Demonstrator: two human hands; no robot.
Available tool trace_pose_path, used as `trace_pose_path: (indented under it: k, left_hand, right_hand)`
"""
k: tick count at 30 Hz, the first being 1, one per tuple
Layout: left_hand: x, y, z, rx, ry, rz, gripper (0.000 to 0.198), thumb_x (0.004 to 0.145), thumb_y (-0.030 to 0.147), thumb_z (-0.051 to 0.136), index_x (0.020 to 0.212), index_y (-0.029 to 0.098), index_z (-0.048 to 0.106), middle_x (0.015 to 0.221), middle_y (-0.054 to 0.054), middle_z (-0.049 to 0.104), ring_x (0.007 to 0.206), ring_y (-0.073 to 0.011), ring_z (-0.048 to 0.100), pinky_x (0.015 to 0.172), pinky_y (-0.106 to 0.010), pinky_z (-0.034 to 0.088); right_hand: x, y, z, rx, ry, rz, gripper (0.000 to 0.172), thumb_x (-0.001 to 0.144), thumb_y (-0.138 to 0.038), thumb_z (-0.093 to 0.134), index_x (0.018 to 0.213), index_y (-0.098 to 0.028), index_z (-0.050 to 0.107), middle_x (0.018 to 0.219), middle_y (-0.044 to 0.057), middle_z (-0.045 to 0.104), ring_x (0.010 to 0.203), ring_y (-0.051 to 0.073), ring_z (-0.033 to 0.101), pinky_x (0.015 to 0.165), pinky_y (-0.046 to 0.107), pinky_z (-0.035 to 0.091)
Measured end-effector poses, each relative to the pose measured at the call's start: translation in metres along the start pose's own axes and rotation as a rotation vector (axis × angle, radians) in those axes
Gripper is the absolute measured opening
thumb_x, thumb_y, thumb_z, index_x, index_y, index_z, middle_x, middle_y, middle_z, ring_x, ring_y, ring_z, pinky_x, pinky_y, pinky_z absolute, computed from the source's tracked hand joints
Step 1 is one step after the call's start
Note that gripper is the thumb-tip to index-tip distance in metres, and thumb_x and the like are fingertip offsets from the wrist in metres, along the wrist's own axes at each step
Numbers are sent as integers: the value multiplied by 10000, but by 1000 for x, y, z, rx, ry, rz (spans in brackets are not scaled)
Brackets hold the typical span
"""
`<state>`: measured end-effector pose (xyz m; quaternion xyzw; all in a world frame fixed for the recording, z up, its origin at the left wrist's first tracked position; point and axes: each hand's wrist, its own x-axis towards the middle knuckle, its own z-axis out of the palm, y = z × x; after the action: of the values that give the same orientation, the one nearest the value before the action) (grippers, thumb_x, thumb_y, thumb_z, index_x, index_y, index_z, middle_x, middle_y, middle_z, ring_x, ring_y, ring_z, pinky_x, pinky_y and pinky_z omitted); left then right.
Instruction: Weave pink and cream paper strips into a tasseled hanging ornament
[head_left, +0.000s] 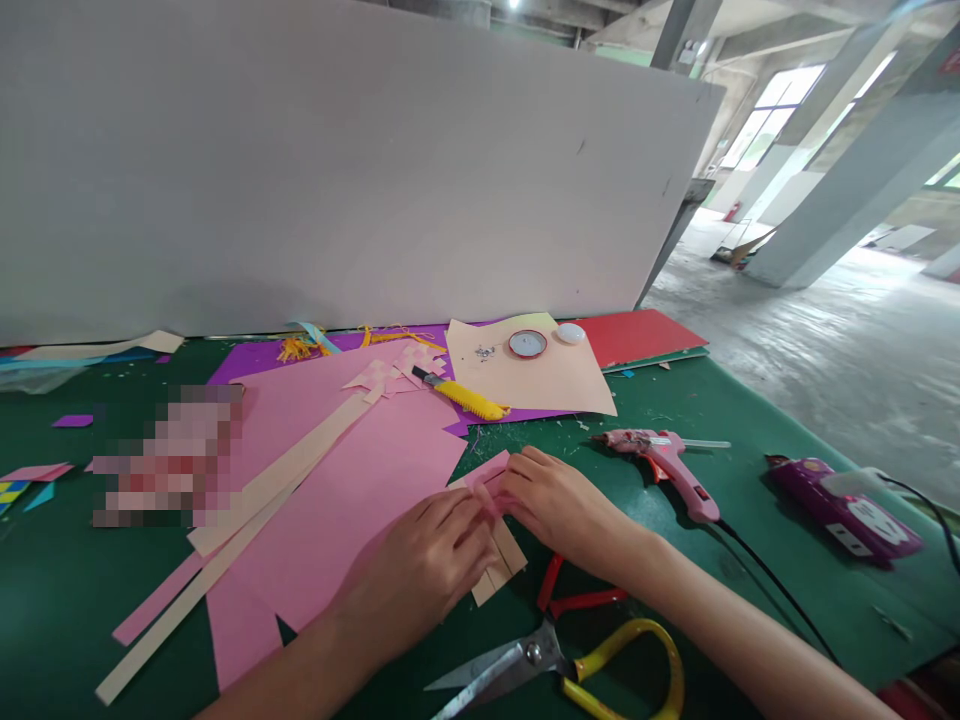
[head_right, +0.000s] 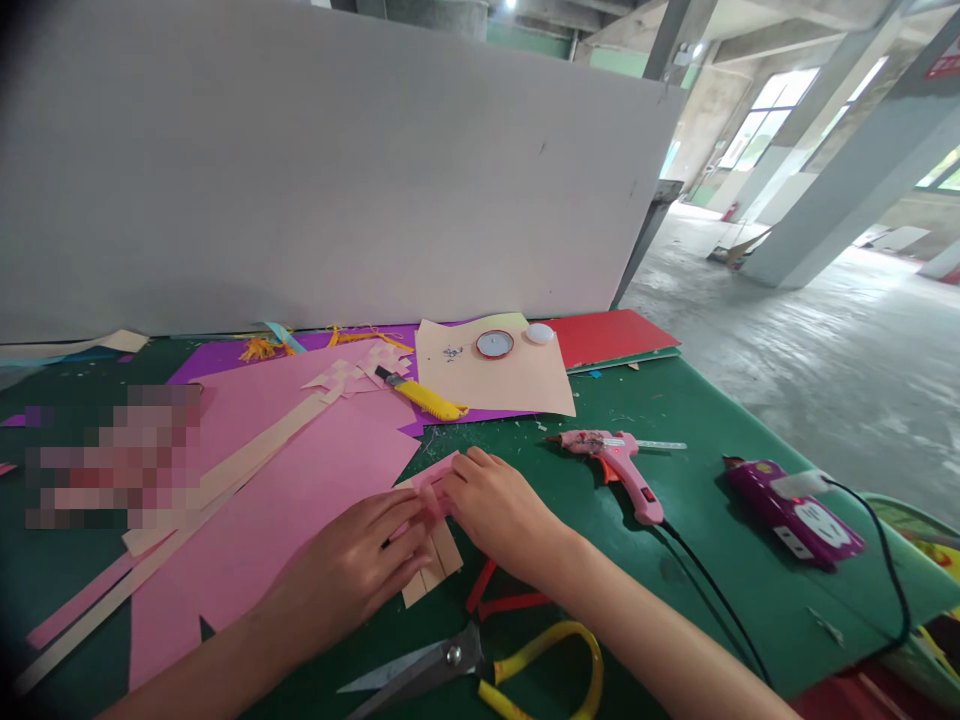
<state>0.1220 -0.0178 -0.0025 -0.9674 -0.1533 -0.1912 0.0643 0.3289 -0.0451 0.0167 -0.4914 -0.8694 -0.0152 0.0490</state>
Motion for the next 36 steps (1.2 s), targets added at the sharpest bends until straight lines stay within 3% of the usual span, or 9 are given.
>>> trace_pose_path:
  k: [11, 18, 27, 36]
  left_hand:
    - [-2, 3, 2, 36, 0, 19, 264, 917, 177, 449, 1098, 89, 620, 1128, -117, 649, 1094, -243, 566, 965, -384, 444]
    - [-1, 3, 1, 51, 33, 17, 295, 924, 187, 438, 1137, 61, 598, 1126, -133, 654, 1077, -250, 577, 936, -389, 472]
    - [-3, 3, 1, -17, -22, 36, 188, 882, 127, 504, 1032, 99, 614, 1078, -125, 649, 1056, -254, 586, 926, -406, 476]
    - [-2, 5, 0, -29, 13, 51, 251, 894, 152, 464, 1087, 86, 611, 1114, -134, 654, 1074, -250, 576, 961, -407, 466]
  right_hand:
    - [-4, -2, 0, 29, 32, 21, 111, 893, -143, 510, 838, -170, 602, 885, 49, 575, 846, 179, 495, 766, 318, 430]
    - [-15, -8, -3, 67, 47, -66, 136, 915, -167, 477, 943, -171, 610, 879, 49, 567, 827, 179, 472, 729, 312, 414]
    - [-21, -9, 10, 26, 126, -78, 178, 929, -166, 445, 823, -165, 587, 863, 45, 563, 786, 159, 492, 699, 303, 416]
    - [-19, -14, 9, 5, 84, -58, 152, 917, -149, 451, 963, -156, 595, 907, 62, 586, 826, 185, 527, 715, 323, 447]
